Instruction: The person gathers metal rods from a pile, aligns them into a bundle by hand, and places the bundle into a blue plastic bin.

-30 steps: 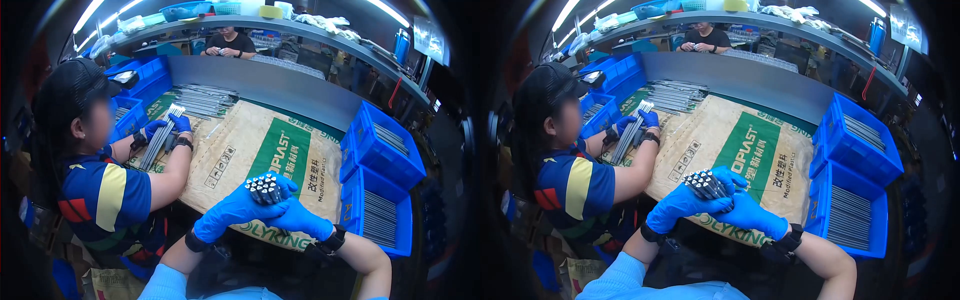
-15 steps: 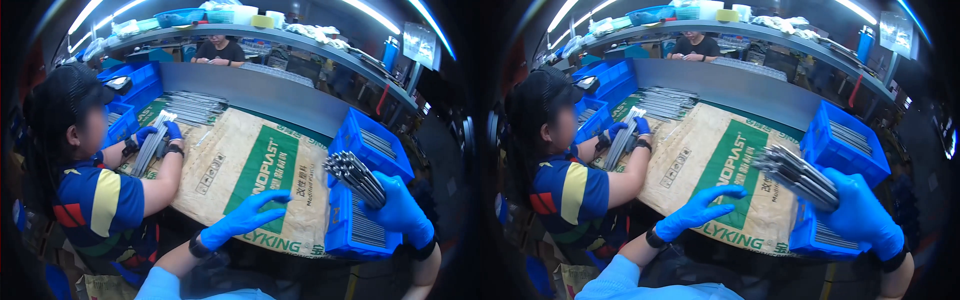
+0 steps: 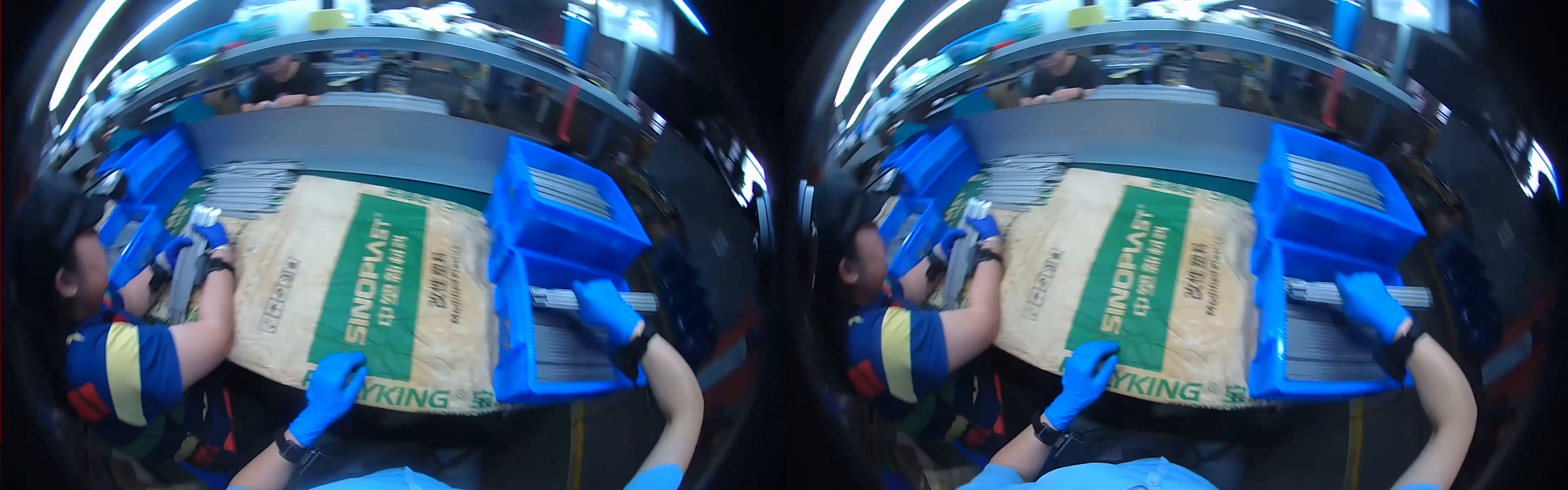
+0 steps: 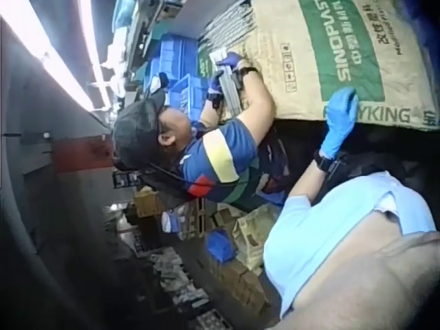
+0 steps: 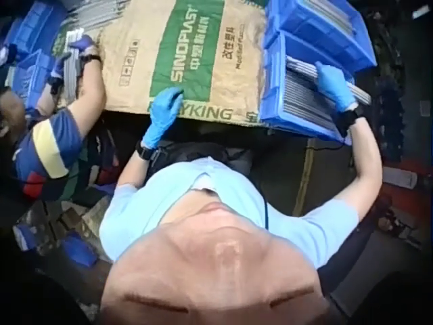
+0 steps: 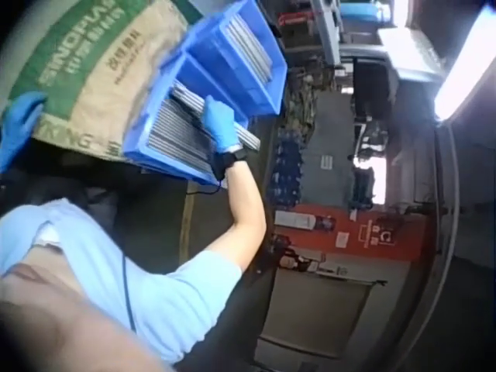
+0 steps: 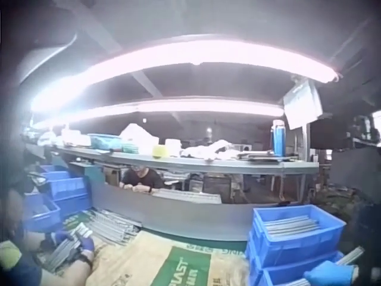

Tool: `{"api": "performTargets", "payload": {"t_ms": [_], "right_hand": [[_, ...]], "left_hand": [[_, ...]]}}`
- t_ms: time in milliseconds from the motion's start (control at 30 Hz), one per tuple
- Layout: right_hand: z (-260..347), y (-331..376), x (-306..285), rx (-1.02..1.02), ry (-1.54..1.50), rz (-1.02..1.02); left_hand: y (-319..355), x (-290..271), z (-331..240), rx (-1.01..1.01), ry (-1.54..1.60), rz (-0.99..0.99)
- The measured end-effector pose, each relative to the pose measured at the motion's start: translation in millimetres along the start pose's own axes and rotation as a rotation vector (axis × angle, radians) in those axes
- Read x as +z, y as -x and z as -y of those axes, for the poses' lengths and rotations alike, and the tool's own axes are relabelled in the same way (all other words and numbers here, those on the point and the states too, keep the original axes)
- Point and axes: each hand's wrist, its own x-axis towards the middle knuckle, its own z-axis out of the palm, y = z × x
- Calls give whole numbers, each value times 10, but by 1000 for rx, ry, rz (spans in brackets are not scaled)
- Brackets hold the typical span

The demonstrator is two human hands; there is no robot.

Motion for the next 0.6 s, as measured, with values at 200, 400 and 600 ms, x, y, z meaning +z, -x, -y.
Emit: {"api": "performTargets", "payload": {"t_ms": [200, 400, 600], "right_hand": [[99, -301, 263, 75, -102, 125], [82, -444, 356, 88, -171, 97], [33, -485, 323, 94, -159, 117]], "left_hand": [[20, -69, 6, -23, 10, 16], [-40, -80, -17, -18, 13, 25], [-63, -35, 23, 19, 20, -10]]}}
